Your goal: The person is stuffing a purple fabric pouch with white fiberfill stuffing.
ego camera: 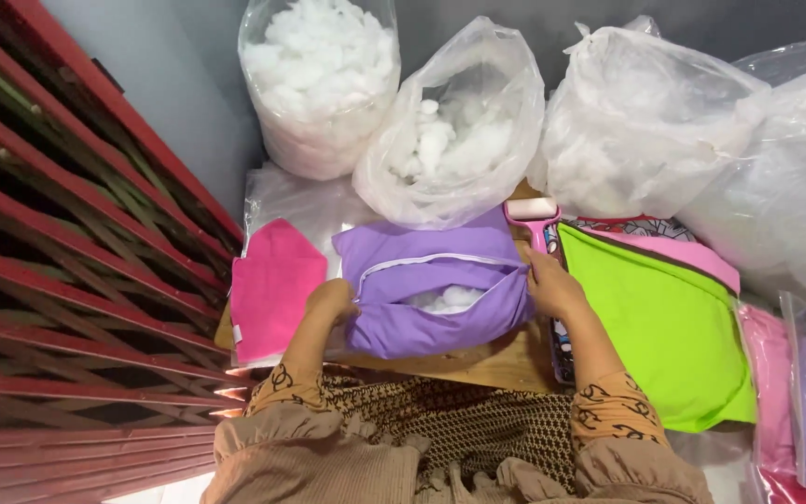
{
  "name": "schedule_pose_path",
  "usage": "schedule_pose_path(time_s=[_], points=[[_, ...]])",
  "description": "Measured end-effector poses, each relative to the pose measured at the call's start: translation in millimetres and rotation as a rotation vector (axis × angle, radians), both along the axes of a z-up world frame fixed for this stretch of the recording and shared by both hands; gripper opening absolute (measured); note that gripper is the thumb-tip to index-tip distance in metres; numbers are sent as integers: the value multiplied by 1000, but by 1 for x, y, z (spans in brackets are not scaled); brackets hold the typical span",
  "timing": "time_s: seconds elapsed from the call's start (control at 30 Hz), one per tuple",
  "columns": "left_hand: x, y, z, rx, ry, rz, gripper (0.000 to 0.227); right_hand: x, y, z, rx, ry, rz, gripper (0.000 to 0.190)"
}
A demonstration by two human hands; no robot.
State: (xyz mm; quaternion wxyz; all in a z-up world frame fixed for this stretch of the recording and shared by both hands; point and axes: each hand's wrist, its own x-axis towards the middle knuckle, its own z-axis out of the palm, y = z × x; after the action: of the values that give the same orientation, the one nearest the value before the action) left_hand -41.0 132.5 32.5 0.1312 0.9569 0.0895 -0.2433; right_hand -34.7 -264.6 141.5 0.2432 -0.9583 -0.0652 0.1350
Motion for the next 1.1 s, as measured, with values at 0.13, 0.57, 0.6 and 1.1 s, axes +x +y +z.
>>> schedule_pose_path(time_s=[0.13,0.57,0.6,1.1], points=[[-35,-15,81,-167,-57,4,29,29,-28,-65,-65,8,87,58],[-163,-17,261,-1219,-896,-142,19,-83,-65,111,1231,-351,-327,8],[-170,-24,280,-1307,-1009,-180,13,-87,-69,116,1422,-394,-246,7],[-59,-19,234,-1030,-956,276,19,-11,-40,95,1192,-354,-534,9]])
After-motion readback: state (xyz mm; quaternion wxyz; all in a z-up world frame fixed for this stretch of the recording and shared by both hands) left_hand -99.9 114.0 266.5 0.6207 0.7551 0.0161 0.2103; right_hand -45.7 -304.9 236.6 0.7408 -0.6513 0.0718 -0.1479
